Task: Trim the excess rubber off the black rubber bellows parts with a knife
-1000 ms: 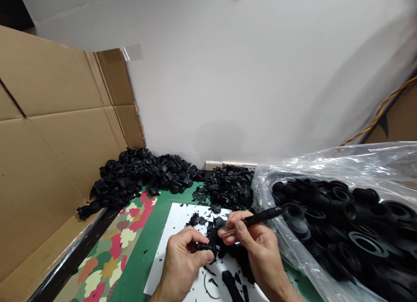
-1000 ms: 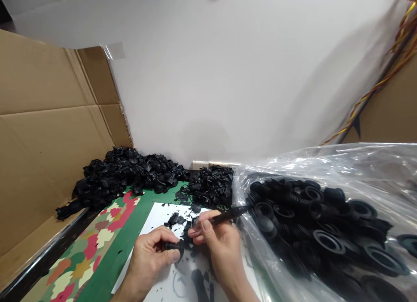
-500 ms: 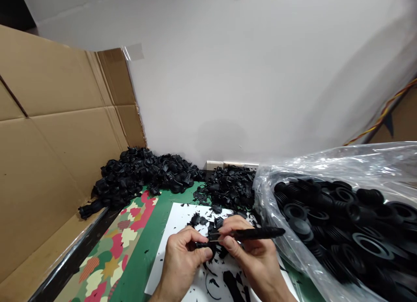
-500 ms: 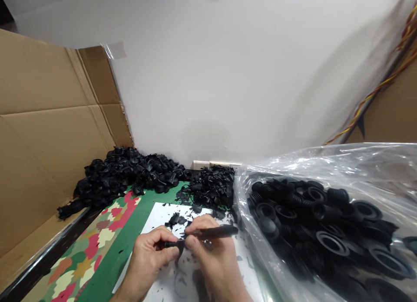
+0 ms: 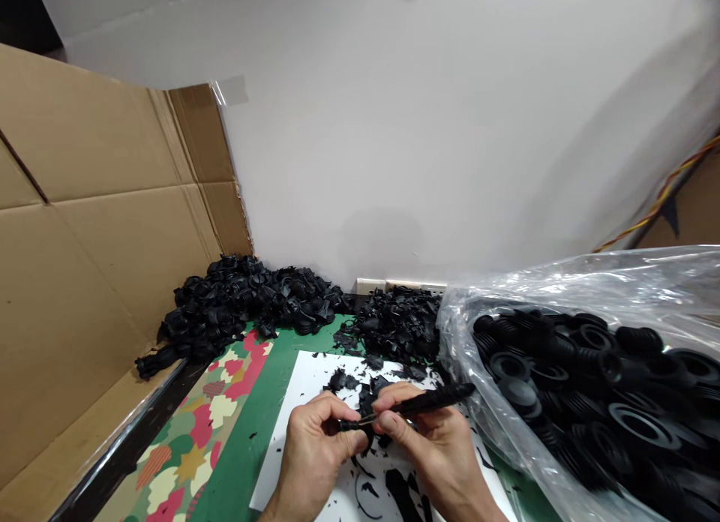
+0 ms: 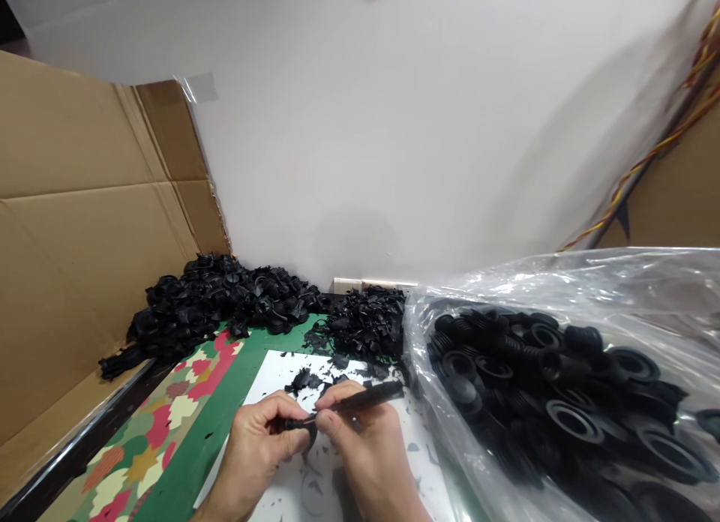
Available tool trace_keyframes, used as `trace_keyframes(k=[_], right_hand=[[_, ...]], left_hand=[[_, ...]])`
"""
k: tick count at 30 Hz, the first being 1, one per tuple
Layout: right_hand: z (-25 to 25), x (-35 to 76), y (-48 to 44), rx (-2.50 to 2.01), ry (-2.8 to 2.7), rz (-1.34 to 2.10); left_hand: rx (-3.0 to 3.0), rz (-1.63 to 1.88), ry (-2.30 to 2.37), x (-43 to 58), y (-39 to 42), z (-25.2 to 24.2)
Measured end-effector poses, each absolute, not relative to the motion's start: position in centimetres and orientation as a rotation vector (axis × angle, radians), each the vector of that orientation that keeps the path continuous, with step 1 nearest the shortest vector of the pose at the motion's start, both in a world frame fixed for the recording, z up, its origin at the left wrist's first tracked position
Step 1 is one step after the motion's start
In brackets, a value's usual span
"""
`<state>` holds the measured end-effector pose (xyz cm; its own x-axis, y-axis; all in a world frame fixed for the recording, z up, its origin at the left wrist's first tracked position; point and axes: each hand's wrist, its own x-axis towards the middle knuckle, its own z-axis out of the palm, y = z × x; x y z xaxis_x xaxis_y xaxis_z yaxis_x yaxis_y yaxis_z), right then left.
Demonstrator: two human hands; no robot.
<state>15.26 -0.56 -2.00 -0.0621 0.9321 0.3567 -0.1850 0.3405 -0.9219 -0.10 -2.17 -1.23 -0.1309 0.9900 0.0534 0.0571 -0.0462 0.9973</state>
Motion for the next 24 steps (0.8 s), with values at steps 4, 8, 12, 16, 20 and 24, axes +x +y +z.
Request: trace_keyframes(k=[4, 8, 12, 16, 20, 24], right_hand=[[-2.0, 15.3, -0.5, -0.781, -1.317, 1.059], [-2.1, 15.3, -0.4, -0.778, -1.325, 1.052], [-1.8, 15.0, -0.7, -0.787, -1.332, 0.974], [-1.6, 14.4, -1.3, -0.755, -1.489, 0.748], [-2.0, 15.0, -0.7, -0.793, -1.573, 0.448], [-2.7, 16.3, 0.8, -1.005, -1.251, 0.572]], left_hand=[[1.216, 1.308, 1.339, -0.1, -2.1, -1.1], [1.229, 1.311, 1.351, -0.1, -2.1, -1.0], [1.274, 1.328, 1.37, 0.0, -2.1, -1.1], [1.289, 1.331, 1.369, 0.2, -2.3, -1.3], [1.302, 1.349, 1.31, 0.5, -2.5, -1.1], [1.256, 1.388, 1.253, 0.3, -2.3, -0.9]])
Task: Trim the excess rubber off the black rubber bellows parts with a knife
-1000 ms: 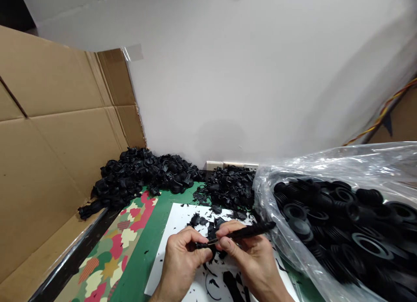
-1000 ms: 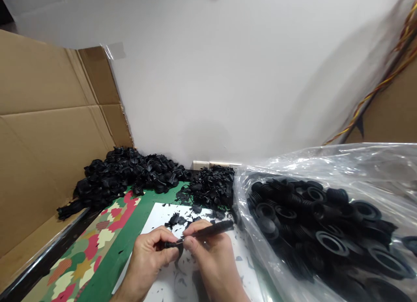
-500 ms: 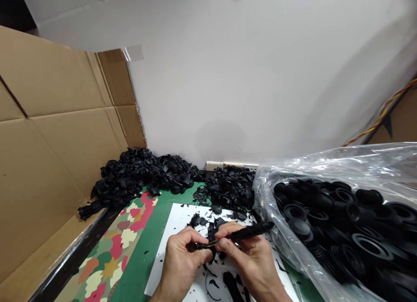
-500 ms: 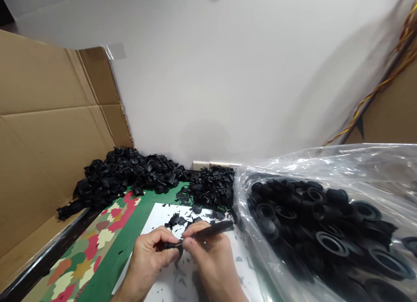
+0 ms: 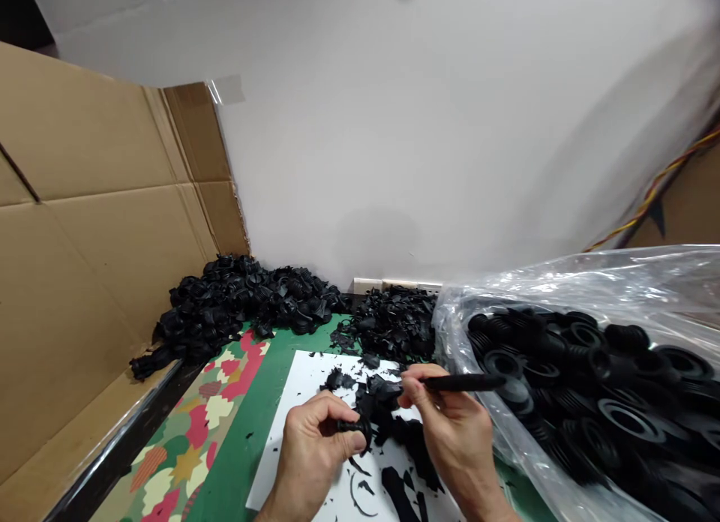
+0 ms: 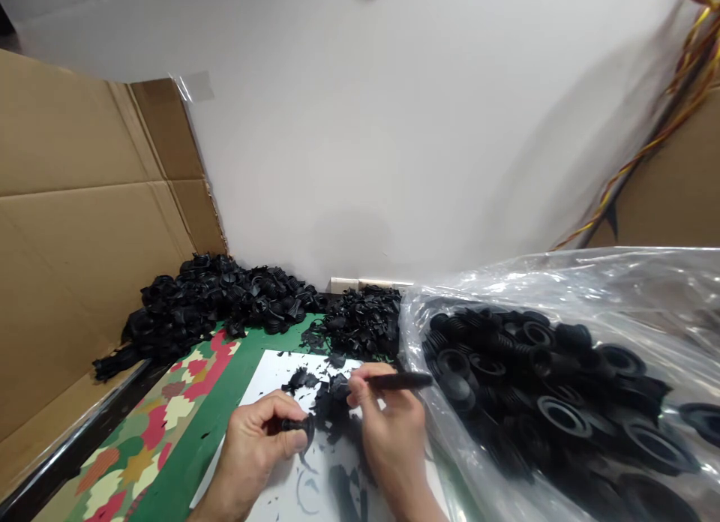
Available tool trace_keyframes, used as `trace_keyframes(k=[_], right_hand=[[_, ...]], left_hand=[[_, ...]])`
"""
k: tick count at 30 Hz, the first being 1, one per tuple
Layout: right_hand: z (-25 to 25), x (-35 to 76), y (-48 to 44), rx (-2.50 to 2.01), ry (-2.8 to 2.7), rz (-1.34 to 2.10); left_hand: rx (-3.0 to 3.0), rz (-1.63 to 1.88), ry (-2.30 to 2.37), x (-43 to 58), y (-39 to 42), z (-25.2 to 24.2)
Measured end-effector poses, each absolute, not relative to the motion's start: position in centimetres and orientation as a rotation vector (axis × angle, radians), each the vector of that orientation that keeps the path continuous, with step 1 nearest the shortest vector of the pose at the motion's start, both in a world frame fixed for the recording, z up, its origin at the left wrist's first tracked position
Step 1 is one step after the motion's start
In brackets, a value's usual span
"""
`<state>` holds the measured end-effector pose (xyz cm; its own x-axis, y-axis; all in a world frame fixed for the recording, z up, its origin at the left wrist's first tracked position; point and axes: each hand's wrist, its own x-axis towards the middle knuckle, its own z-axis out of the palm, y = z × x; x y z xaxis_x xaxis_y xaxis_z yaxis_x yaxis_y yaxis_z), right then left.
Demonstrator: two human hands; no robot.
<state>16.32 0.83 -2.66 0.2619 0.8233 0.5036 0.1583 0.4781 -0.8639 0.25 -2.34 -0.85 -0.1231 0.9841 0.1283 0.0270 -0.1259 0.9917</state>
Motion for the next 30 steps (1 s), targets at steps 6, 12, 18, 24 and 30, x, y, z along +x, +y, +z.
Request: trace_keyframes(k=[6, 12, 18, 24, 30], right_hand=[[-2.2, 16.1, 0.7, -0.864, -0.983, 1.071], [-1.2, 15.4, -0.4, -0.667, -1.029, 1.157], [-1.1, 15.4, -0.7, -0.716, -1.313, 0.986], [-1.0, 14.9, -0.8, -0.706, -1.375, 0.806], [-0.8, 14.8, -0.9, -0.716, -1.362, 0.833]], left_hand=[[1.231, 1.408, 1.205, -0.1, -2.0, -0.9], [1.232, 1.39, 1.261, 0.2, -2.1, -0.6], [1.229, 1.348, 1.311, 0.1, -2.1, -0.9], [1.192, 1.351, 1.274, 0.1, -2.1, -1.0], [1.195, 1.347, 1.272, 0.0, -2.2, -1.0]])
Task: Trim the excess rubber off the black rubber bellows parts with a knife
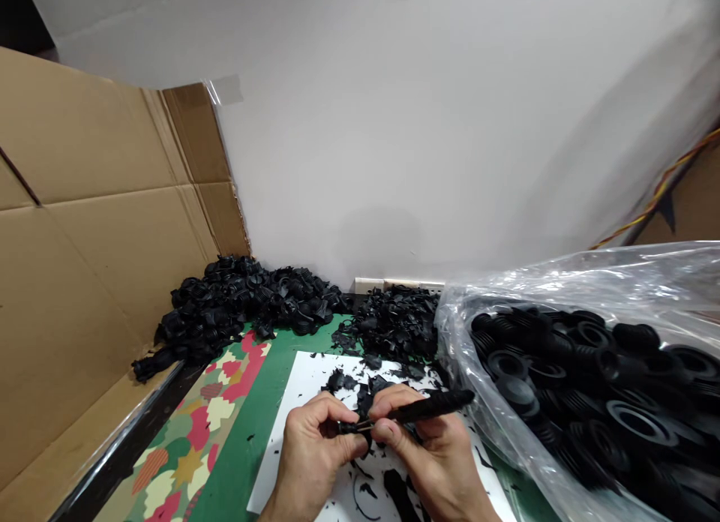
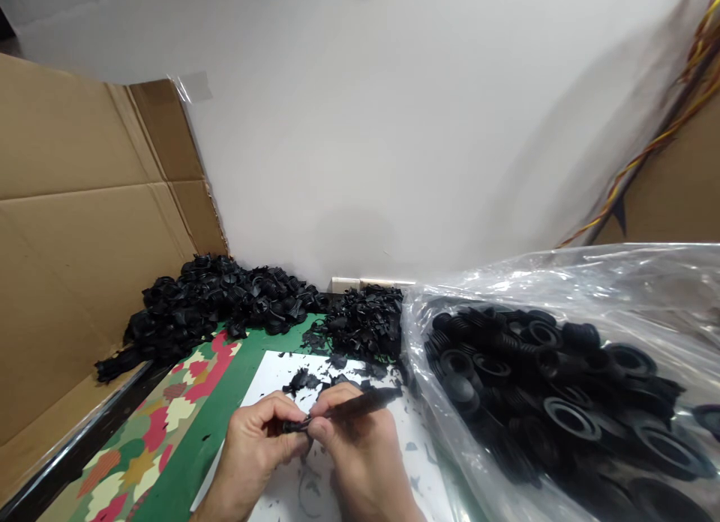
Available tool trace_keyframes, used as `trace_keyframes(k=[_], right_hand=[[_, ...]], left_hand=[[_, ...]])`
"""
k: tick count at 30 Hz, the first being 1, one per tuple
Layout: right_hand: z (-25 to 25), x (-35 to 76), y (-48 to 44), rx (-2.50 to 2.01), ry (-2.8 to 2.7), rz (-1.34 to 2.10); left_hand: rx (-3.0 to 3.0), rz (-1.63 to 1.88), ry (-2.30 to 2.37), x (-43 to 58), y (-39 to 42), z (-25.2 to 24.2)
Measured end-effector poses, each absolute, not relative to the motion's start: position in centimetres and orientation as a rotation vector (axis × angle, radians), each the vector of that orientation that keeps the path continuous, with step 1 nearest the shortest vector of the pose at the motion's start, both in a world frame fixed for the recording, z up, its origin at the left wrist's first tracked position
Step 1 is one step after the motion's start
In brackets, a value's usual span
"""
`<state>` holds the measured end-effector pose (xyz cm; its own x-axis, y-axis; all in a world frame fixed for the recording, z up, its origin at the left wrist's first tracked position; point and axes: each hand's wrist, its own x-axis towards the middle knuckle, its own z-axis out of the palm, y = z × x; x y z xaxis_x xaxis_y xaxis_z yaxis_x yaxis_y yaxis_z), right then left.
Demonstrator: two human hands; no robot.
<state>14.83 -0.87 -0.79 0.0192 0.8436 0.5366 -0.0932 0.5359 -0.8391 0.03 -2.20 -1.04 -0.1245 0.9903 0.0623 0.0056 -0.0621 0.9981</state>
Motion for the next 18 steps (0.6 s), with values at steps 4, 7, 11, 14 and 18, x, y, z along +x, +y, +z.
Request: trace_keyframes(k=[4, 7, 11, 14, 18], right_hand=[[-0.83, 14.83, -0.91, -0.717, -1.361, 0.835], [-0.97, 14.79, -0.9, -0.727, -1.345, 0.871], [-1.12, 14.63, -0.88, -0.738, -1.301, 0.972], [-1.3, 14.5, -0.91, -0.742, -1.263, 1.013], [-1.67, 14.39, -1.14, -0.735, -1.334, 0.956]], left_hand=[[1.197, 1.347, 1.278, -0.01, -2.22, -1.16], [1.244, 1.353, 1.302, 0.01, -2.27, -1.23], [1.337, 1.378, 1.345, 0.08, -2.42, -1.14], [1.395, 1.394, 1.36, 0.11, -2.52, -1.11], [1.443, 1.381, 1.372, 0.12, -2.6, -1.19]])
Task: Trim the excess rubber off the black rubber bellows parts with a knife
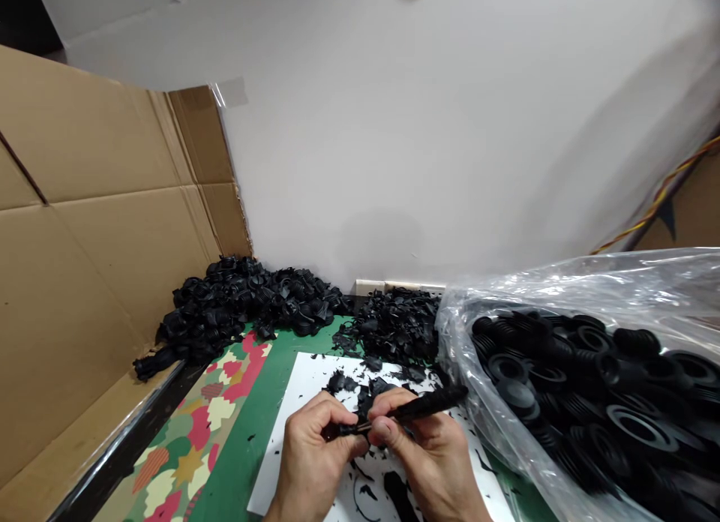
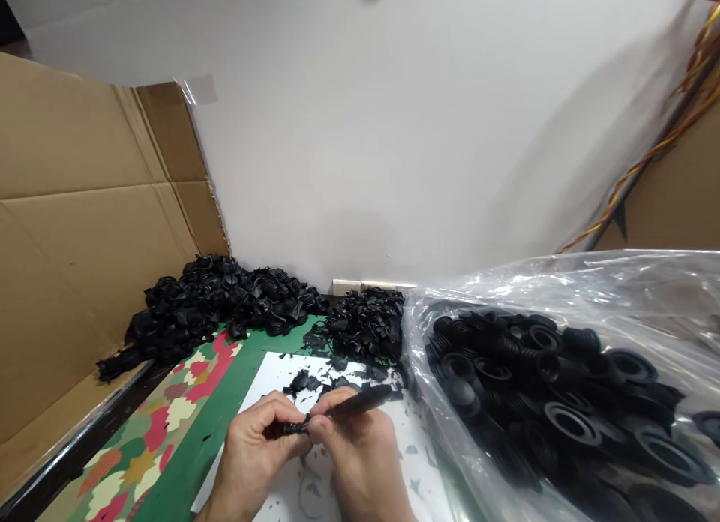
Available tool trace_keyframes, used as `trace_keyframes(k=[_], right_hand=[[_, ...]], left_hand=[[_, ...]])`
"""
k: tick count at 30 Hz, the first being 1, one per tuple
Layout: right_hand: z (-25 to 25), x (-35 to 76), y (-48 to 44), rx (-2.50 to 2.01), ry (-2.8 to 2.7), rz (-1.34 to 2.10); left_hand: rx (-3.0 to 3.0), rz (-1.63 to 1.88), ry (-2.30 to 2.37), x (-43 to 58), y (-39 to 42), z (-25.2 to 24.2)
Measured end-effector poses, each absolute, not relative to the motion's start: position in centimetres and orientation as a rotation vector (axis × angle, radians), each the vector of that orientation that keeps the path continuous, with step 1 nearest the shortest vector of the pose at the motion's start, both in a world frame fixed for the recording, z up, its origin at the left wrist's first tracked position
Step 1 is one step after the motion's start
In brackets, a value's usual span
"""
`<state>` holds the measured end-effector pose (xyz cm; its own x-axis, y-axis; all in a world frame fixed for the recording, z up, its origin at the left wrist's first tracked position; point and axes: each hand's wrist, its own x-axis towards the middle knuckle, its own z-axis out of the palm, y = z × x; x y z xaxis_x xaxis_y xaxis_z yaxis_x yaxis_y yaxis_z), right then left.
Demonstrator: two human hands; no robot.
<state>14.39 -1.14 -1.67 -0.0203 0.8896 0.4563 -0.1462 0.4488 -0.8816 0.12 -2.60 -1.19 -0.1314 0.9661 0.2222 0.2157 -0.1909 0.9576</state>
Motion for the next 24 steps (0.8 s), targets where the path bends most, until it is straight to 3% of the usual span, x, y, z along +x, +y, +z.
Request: trace_keyframes(k=[8, 16, 24], right_hand=[[-2.3, 13.5, -1.4, -0.716, -1.434, 0.595], [-2.1, 13.3, -1.5, -0.894, -1.1, 1.013], [-2.3, 13.3, -0.9, -0.863, -0.941, 1.189]], left_hand=[[1.464, 1.316, 1.315, 0.1, -2.6, -1.2], [1.414, 1.337, 1.194, -0.1, -2.2, -1.0], [1.336, 1.342, 1.128, -0.2, -2.0, -0.9]])
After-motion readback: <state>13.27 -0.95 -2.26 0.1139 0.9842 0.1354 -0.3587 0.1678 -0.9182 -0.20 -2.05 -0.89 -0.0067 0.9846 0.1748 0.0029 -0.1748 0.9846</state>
